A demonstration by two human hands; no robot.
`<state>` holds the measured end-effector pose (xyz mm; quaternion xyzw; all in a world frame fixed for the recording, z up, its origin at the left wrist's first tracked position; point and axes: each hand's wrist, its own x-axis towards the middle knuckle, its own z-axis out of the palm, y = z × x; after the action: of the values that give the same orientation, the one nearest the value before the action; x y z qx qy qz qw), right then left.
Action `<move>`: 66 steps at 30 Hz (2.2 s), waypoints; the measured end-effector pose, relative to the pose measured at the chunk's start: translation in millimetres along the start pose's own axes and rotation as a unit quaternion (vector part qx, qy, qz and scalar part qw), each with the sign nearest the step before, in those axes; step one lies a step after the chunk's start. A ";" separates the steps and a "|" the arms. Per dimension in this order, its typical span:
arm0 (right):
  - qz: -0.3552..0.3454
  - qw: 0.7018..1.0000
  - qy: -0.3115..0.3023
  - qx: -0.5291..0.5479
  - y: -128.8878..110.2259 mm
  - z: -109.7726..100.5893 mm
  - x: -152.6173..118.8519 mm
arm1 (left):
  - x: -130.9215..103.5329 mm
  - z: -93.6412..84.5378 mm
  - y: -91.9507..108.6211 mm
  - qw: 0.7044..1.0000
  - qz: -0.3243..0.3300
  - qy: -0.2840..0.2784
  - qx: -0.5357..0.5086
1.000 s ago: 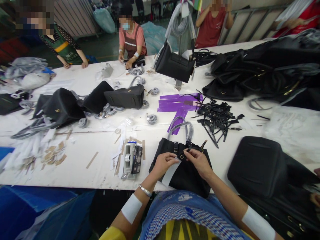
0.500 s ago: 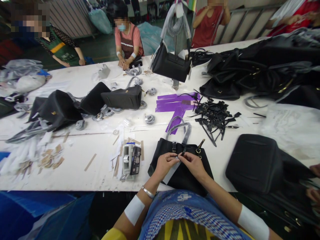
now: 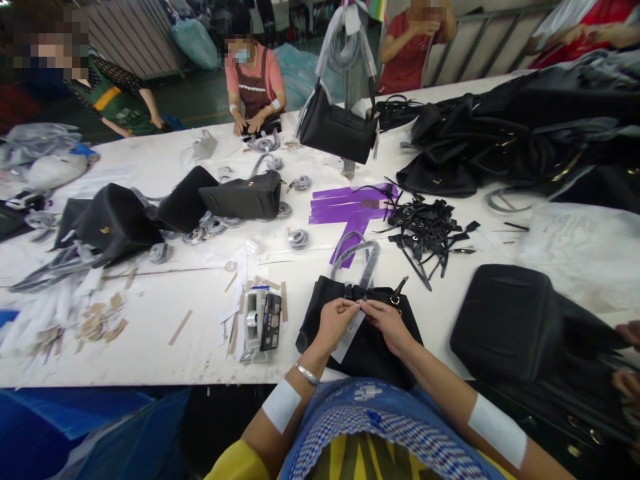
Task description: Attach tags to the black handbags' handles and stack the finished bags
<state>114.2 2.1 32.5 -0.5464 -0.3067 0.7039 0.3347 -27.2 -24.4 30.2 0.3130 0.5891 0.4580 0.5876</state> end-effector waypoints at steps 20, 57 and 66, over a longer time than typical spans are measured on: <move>0.026 0.993 0.068 0.096 3.1 1.0 24.9 | 31.6 17.2 -14.0 0.996 0.067 0.038 0.036; 0.049 0.995 0.050 0.071 8.5 -3.7 26.3 | 13.5 -2.7 -9.1 0.954 0.197 0.015 0.225; 0.007 0.998 -0.042 0.039 -1.7 -3.1 13.1 | 4.7 -17.0 -5.3 0.844 0.311 -0.081 0.430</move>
<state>115.1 13.9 25.7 -0.5049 -0.2886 0.7401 0.3377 -43.4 -25.1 21.7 0.7373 0.5485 0.2907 0.2666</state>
